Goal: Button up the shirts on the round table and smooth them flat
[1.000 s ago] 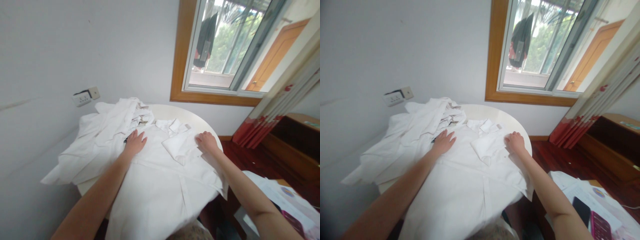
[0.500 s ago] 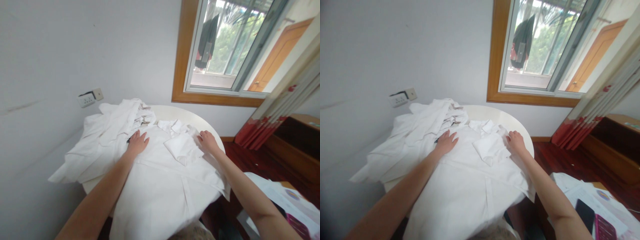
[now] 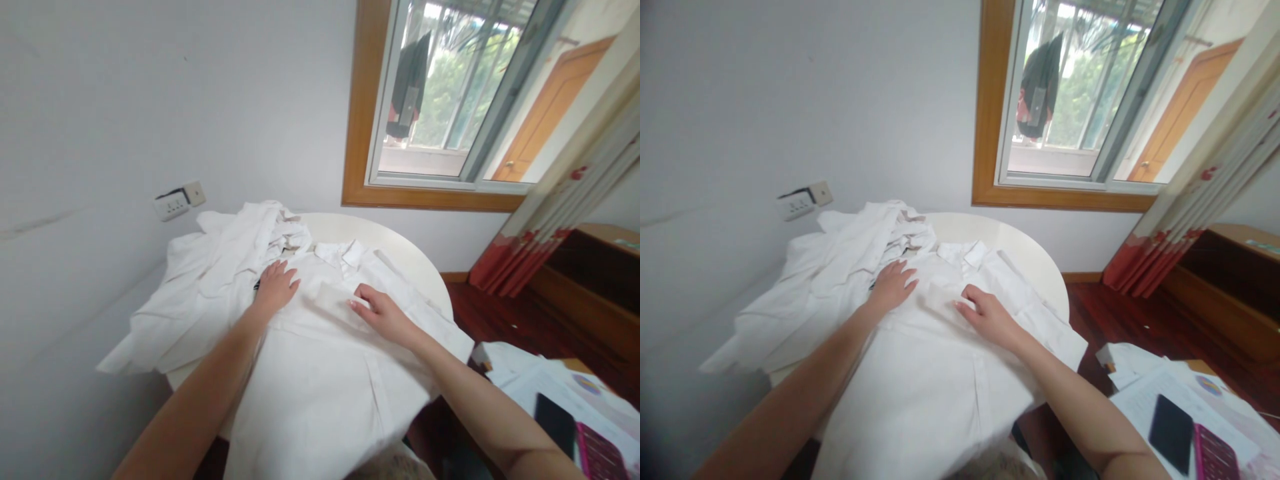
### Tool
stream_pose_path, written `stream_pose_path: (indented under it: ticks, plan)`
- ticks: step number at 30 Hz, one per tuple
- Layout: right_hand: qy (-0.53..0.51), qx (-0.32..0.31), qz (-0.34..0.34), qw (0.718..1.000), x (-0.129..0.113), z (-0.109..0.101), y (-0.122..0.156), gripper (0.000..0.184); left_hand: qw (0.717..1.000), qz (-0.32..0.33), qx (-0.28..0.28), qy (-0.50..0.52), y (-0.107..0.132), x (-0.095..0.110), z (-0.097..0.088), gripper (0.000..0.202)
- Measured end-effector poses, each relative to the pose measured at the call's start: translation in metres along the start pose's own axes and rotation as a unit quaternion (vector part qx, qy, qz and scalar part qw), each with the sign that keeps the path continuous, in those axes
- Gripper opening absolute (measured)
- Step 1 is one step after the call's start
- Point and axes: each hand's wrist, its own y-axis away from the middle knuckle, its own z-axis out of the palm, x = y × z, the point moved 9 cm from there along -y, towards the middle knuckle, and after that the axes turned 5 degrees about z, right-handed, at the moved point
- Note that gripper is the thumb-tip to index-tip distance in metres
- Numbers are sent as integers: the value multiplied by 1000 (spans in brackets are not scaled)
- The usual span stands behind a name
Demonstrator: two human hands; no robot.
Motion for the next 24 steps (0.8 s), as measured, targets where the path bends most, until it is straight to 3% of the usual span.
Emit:
stream_pose_path:
  ticks: [4,11,15,17,19,21,24]
  plan:
    - [-75,-47,-4,996,-20,34,6,33,998,38,20,45,-6,6,-11,37]
    - [-143,-156,-16,977,-42,90,21,32,977,113,32,179,-10,13,-12,34]
    - [-198,-237,-18,951,-58,106,32,26,967,104,-7,234,-9,18,-19,38]
    - [-204,-263,-29,942,-64,100,34,25,959,99,-56,261,-7,24,-19,42]
    - [-171,-239,-43,955,-61,79,29,24,955,104,-97,262,-3,31,-19,46]
    - [-119,-161,-44,979,-43,46,19,23,954,116,-120,249,1,39,-18,48]
    - [-38,5,-2,999,4,-18,7,22,955,137,-127,229,5,50,-17,48]
